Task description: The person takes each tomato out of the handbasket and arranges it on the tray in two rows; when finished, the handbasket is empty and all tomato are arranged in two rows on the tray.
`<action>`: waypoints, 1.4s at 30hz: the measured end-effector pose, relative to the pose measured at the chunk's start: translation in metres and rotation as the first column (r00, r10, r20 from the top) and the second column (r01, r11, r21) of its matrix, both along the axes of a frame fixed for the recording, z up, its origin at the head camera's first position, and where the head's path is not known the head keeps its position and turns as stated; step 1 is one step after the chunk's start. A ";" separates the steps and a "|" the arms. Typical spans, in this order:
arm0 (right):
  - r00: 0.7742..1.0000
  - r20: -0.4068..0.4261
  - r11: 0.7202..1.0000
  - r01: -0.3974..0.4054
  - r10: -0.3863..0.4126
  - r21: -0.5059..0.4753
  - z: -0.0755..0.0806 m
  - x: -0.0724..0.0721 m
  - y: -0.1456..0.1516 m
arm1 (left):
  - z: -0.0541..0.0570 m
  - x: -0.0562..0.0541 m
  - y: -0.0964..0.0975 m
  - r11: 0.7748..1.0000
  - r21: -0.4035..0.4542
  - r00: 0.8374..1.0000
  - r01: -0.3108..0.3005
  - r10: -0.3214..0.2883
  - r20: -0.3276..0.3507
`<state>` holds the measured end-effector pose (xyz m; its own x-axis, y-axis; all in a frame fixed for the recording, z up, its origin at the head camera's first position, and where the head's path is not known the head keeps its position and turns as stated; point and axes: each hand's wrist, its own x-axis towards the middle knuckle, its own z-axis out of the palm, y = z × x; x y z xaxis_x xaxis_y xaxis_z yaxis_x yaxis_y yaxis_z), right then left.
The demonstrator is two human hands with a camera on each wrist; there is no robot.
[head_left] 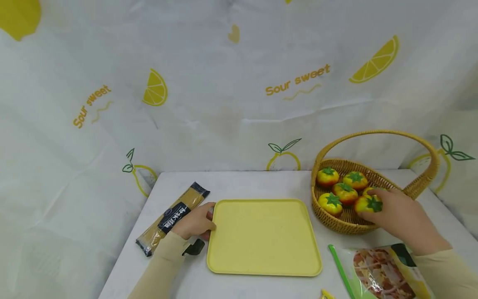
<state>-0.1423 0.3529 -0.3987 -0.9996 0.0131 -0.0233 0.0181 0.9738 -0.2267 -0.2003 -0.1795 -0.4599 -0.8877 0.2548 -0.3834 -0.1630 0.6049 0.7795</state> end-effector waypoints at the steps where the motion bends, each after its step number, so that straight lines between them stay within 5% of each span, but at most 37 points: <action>1: 1.000 -0.012 1.000 -0.003 0.003 -0.006 0.004 0.001 -0.002 | 0.000 0.001 -0.001 1.000 0.007 1.000 -0.003 0.003 0.005; 11: 0.998 -0.043 0.996 -0.039 0.036 -0.077 0.027 0.004 -0.034 | 0.001 0.000 -0.002 0.999 0.040 1.000 0.004 -0.005 0.029; 20: 0.990 -0.084 0.975 -0.124 0.110 -0.182 0.030 -0.011 -0.106 | -0.004 -0.003 -0.005 0.999 0.048 1.000 0.007 -0.008 0.012; 32: 0.968 -0.123 0.900 -0.248 0.218 -0.357 -0.005 -0.038 -0.218 | -0.008 -0.006 -0.006 1.000 0.017 1.000 0.016 -0.016 -0.023; 42: 0.971 -0.086 0.845 -0.237 0.223 -0.480 -0.028 -0.053 -0.298 | -0.007 -0.007 -0.007 1.000 0.011 1.000 0.000 0.000 -0.014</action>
<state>-0.1955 0.0545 -0.4272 -0.9729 -0.2236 0.0590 -0.2051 0.7163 -0.6669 -0.2069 -0.1862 -0.4667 -0.8931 0.2590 -0.3677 -0.1518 0.5961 0.7884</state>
